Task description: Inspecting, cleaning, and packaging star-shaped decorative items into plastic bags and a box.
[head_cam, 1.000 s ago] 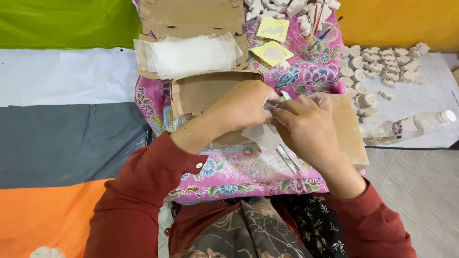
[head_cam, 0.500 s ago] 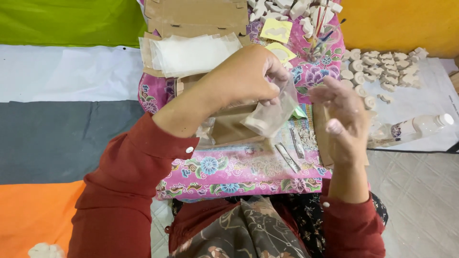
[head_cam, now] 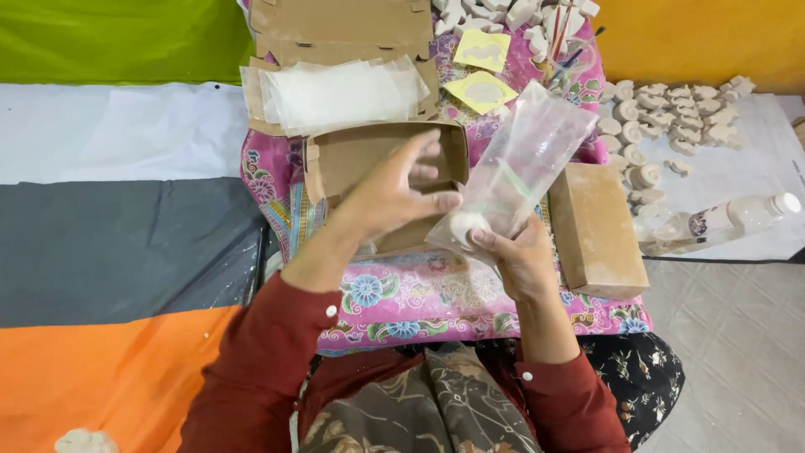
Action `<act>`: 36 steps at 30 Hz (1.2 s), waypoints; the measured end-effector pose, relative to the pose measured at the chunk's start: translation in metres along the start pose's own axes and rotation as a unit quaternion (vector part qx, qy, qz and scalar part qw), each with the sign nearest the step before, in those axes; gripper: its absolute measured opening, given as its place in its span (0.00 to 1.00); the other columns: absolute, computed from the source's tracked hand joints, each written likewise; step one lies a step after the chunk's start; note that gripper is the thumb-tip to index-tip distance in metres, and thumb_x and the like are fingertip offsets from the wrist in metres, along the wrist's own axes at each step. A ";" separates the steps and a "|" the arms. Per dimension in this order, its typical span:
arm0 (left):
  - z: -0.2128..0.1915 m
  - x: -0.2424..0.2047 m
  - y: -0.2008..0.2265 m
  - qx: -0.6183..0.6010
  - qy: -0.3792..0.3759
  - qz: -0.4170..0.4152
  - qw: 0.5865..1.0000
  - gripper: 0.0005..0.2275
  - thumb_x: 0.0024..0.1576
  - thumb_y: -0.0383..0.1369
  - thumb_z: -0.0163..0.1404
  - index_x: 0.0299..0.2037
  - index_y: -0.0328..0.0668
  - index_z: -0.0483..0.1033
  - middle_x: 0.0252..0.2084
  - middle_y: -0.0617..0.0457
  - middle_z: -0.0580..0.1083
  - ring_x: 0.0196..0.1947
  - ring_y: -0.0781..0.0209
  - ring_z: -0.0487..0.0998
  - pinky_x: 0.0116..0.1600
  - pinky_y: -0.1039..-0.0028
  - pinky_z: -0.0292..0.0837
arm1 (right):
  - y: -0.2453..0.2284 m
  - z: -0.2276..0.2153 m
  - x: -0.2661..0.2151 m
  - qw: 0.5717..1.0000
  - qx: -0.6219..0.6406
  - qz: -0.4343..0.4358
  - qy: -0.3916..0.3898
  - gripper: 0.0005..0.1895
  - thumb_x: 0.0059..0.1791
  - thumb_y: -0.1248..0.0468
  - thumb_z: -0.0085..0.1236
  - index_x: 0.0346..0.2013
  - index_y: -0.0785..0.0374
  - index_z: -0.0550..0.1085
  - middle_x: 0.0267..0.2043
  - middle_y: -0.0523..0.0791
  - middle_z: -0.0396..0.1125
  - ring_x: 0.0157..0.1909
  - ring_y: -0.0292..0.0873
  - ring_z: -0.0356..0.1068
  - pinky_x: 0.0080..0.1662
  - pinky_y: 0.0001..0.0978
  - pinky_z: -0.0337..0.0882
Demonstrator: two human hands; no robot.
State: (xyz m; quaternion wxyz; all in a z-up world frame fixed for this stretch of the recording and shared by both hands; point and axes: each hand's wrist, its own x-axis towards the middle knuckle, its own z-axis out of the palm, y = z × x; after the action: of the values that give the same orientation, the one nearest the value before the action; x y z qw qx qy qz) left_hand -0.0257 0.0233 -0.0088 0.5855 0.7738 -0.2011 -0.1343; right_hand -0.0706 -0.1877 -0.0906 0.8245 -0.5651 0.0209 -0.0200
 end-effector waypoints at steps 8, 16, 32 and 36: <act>0.066 -0.033 -0.114 -0.360 0.054 -0.071 0.929 0.15 0.50 0.23 0.63 0.46 0.26 0.78 0.35 0.45 0.78 0.35 0.59 0.82 0.42 0.69 0.84 | 0.004 0.008 -0.015 0.993 -0.116 0.018 -0.002 0.40 0.33 0.72 0.77 0.55 0.69 0.65 0.38 0.54 0.74 0.40 0.49 0.76 0.39 0.46 0.83; 0.074 -0.051 -0.121 -0.366 0.108 -0.076 0.921 0.13 0.50 0.24 0.64 0.43 0.26 0.78 0.29 0.46 0.77 0.30 0.63 0.81 0.38 0.74 0.81 | -0.039 -0.011 -0.008 0.955 -0.219 -0.198 -0.031 0.48 0.43 0.65 0.68 0.72 0.69 0.52 0.54 0.61 0.61 0.53 0.56 0.69 0.52 0.49 0.76; 0.046 -0.048 -0.097 -0.279 0.148 -0.200 0.928 0.14 0.48 0.25 0.62 0.45 0.32 0.79 0.39 0.46 0.80 0.39 0.57 0.80 0.43 0.73 0.78 | -0.122 -0.003 0.044 0.927 -0.142 -0.274 -0.213 0.25 0.57 0.56 0.56 0.64 0.65 0.64 0.58 0.52 0.66 0.60 0.47 0.70 0.70 0.43 0.74; 0.026 -0.041 -0.084 -0.358 0.197 -0.045 0.911 0.09 0.51 0.24 0.63 0.40 0.32 0.79 0.29 0.51 0.77 0.30 0.66 0.79 0.39 0.77 0.79 | -0.070 0.031 0.053 0.927 -0.141 -0.134 -0.320 0.53 0.35 0.56 0.70 0.69 0.77 0.57 0.65 0.69 0.60 0.68 0.69 0.61 0.69 0.67 0.53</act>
State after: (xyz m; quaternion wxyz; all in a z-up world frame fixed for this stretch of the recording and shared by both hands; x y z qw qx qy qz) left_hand -0.0602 0.0399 -0.0982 0.8446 0.5308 0.0149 -0.0680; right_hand -0.0164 -0.1876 -0.0148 0.6889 -0.6492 -0.3179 0.0546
